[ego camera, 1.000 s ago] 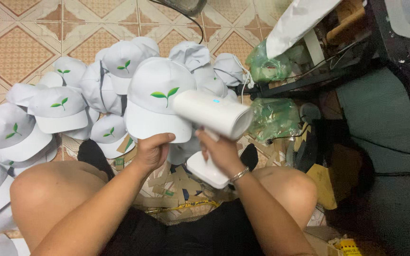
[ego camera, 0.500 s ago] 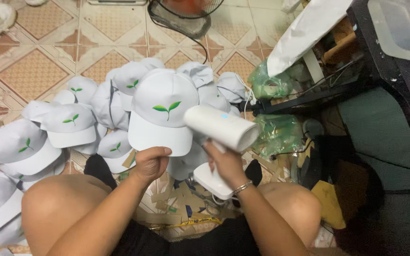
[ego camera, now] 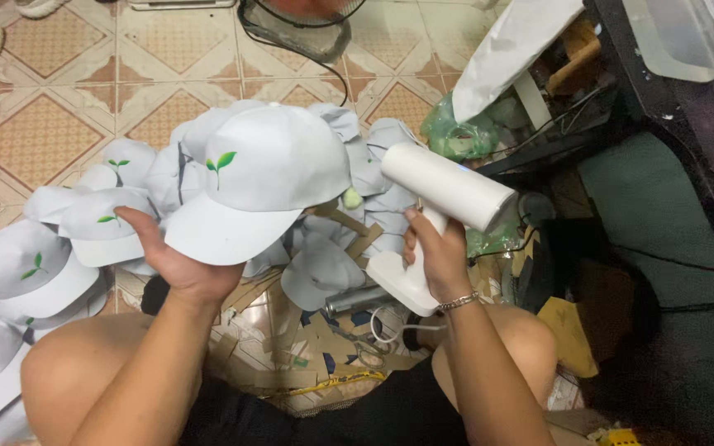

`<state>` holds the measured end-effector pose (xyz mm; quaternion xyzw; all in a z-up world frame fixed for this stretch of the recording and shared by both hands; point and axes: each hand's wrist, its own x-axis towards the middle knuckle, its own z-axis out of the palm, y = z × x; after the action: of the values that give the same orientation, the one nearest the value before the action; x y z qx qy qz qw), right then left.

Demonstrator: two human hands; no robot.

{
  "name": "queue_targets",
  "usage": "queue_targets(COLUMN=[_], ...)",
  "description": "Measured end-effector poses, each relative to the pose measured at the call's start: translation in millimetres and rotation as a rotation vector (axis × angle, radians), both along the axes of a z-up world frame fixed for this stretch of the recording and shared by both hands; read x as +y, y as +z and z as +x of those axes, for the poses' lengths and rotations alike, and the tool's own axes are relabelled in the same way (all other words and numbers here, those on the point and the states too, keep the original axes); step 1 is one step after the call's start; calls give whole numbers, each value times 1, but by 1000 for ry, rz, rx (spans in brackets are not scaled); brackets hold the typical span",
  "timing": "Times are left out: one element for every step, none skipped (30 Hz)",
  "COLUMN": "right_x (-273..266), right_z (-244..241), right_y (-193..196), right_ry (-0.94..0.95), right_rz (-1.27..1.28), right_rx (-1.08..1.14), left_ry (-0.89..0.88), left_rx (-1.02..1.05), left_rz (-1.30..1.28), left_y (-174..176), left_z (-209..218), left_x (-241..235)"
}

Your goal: The person sits on the floor and processes white baseball caps with a green leaf logo. They stuff each cap with a plush toy, use a hair dryer to heat the logo area, spray the cap with an aerosol can, and then remove the toy before moving to the next cap.

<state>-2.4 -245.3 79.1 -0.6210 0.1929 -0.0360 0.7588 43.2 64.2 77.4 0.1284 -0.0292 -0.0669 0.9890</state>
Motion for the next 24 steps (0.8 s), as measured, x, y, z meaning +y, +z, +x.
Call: queue_targets(right_x=[-2,-1,1,5,9,12,15,15,12,9,3,1,-2,-4,-1,-1,2,3,3,5,4,5,2,0], right_z=[-1,-5,-8,-12,-17,-19,-25,-26,-25,-24,-18,-16,-15,-15,-17,-18,-22,-22,-22,-24,-22,-24,-22,-21], right_y=[1,1,-1,-4,-9,-13,-18,-21,-24,-26,-27,-29,-28,-27,-26,-24,-22,-20,-18,-18,-18,-20,-23,-25], right_ry=[41,82,123,168,213,256,333,408,482,485,487,487,420,352,283,339,395,454,443,434,426,390,353,314], right_rz=[-14,-25,-36,-122,-208,-292,-310,-333,-355,-422,-489,-551,-499,-448,-398,-417,-435,-456,-436,-412,-388,-417,-446,-476], right_rx=[1,3,5,91,178,267,181,88,-6,81,168,257,213,170,126,153,180,204,135,68,1,93,186,279], left_ry=[-42,-18,5,29,-10,-51,-93,-108,-124,-135,-139,-144,-149,-162,-176,-190,-200,-207,-213,-221,-230,-240,-217,-197], left_rx=[-44,17,78,140,127,113,100,107,114,123,121,121,120,114,107,100,101,98,96,80,64,56,52,46], left_rz=[-44,64,172,282,295,309,322,307,291,276,288,304,319,316,313,308,302,295,289,279,270,266,282,296], left_y=[1,1,-1,-5,-9,-13,-17,-21,-23,-25,-26,-27,-28,-28,-29,-30,-31,-33,-35,-39,-42,-45,-48,-50], left_z=[0,1,2,2,2,1,0,1,2,2,2,1,0,-1,-1,-1,-3,-3,-2,-3,-3,-5,-5,-6], left_x=[1,1,1,1,1,1,3,4,5,7,8,10,13,15,16,17,18,18,19,21,24,28,30,33])
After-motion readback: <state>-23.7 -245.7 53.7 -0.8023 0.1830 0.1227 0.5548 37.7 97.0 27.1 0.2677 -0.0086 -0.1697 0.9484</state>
